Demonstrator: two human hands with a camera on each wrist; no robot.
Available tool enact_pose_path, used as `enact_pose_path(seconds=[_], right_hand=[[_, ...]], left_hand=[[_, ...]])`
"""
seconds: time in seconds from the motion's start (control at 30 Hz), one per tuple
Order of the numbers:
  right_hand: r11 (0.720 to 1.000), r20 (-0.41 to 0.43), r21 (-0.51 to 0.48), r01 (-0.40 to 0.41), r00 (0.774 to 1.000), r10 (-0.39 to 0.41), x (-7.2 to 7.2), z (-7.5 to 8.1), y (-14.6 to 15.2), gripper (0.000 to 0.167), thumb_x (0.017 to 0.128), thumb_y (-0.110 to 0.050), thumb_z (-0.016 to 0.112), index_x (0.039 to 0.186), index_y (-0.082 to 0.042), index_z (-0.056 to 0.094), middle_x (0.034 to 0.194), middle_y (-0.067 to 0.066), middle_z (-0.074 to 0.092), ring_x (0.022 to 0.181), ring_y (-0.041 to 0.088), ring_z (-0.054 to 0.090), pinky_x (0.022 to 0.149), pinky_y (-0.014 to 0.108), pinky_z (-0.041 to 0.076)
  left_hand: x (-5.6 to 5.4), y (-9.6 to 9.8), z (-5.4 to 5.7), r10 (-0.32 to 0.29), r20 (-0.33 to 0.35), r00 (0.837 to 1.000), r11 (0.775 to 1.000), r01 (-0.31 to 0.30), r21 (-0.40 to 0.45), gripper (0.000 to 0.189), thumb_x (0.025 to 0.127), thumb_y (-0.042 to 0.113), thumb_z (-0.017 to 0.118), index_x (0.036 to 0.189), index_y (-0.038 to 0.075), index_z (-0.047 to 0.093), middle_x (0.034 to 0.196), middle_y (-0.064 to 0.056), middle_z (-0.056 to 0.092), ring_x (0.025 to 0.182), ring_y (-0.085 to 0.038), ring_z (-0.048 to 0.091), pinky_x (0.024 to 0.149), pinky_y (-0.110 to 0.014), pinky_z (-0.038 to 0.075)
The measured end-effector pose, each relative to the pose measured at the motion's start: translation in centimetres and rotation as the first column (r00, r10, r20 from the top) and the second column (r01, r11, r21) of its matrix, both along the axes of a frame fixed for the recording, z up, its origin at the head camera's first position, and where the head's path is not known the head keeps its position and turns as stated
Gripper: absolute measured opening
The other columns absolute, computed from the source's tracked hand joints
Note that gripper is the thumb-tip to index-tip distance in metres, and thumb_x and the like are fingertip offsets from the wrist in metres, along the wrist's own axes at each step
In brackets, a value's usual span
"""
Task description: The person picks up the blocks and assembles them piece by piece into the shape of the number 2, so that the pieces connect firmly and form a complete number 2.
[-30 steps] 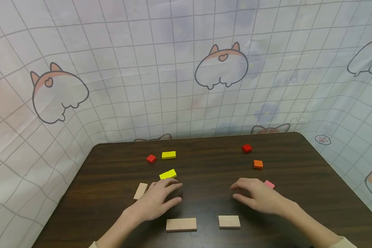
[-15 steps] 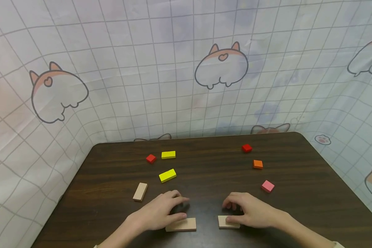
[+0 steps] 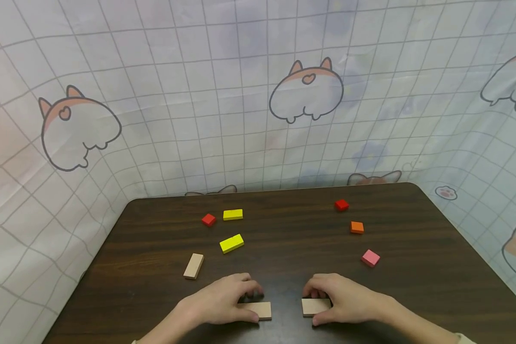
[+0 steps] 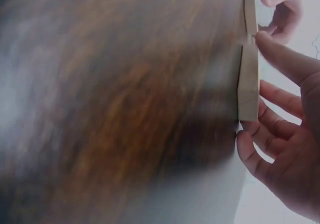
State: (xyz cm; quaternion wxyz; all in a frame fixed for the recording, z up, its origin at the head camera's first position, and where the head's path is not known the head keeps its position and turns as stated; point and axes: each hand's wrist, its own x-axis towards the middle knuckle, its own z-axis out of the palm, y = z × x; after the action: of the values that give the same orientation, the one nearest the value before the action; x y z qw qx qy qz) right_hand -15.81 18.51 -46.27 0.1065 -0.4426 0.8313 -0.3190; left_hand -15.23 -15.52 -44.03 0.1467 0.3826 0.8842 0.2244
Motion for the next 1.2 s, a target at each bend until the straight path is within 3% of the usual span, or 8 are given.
enact_pose_path(seconds=[0.23, 0.43, 0.7, 1.2], right_hand=[[1.000, 0.002, 0.026, -0.006, 1.000, 0.006, -0.1, -0.6, -0.2, 0.028, 0.089, -0.030, 0.083, 0.110, -0.027, 0.065, 0.102, -0.019, 0.057, 0.087, 0.000, 0.055, 0.076, 0.023, 0.049], [0.999, -0.013, 0.053, -0.007, 1.000, 0.007, 0.0, -0.1, -0.4, 0.025, 0.089, -0.022, 0.081, 0.109, -0.024, 0.066, 0.102, -0.018, 0.058, 0.086, 0.000, 0.055, 0.074, 0.021, 0.049], [1.000, -0.069, 0.029, -0.008, 0.998, 0.010, -0.6, 0.7, -1.1, 0.024, 0.090, -0.021, 0.080, 0.108, -0.022, 0.065, 0.100, -0.015, 0.058, 0.084, 0.001, 0.054, 0.072, 0.021, 0.049], [0.996, -0.091, 0.034, 0.081, 0.993, -0.078, -2.5, 1.6, -3.4, 0.024, 0.089, -0.021, 0.079, 0.111, -0.020, 0.068, 0.103, -0.013, 0.059, 0.088, 0.004, 0.055, 0.077, 0.025, 0.050]], left_hand=[[0.0, 0.2, 0.0, -0.019, 0.037, 0.999, 0.999, 0.021, -0.037, 0.039, 0.086, 0.041, 0.084, 0.115, 0.021, 0.068, 0.091, 0.017, 0.053, 0.079, 0.001, 0.052, 0.072, -0.020, 0.046], [0.2, 0.4, 0.2, -0.014, 0.024, 1.000, 0.998, 0.015, -0.057, 0.034, 0.083, 0.033, 0.088, 0.109, 0.022, 0.069, 0.088, 0.017, 0.052, 0.077, 0.001, 0.049, 0.071, -0.020, 0.045], [0.0, 0.5, 0.1, -0.010, 0.042, 0.999, 0.998, 0.012, -0.061, 0.032, 0.083, 0.033, 0.089, 0.107, 0.023, 0.069, 0.088, 0.017, 0.052, 0.077, 0.001, 0.050, 0.070, -0.020, 0.046], [-0.4, 0.4, -0.2, -0.017, 0.072, 0.997, 0.999, 0.019, -0.032, 0.031, 0.083, 0.034, 0.088, 0.106, 0.023, 0.070, 0.087, 0.016, 0.052, 0.077, 0.000, 0.051, 0.071, -0.021, 0.046]])
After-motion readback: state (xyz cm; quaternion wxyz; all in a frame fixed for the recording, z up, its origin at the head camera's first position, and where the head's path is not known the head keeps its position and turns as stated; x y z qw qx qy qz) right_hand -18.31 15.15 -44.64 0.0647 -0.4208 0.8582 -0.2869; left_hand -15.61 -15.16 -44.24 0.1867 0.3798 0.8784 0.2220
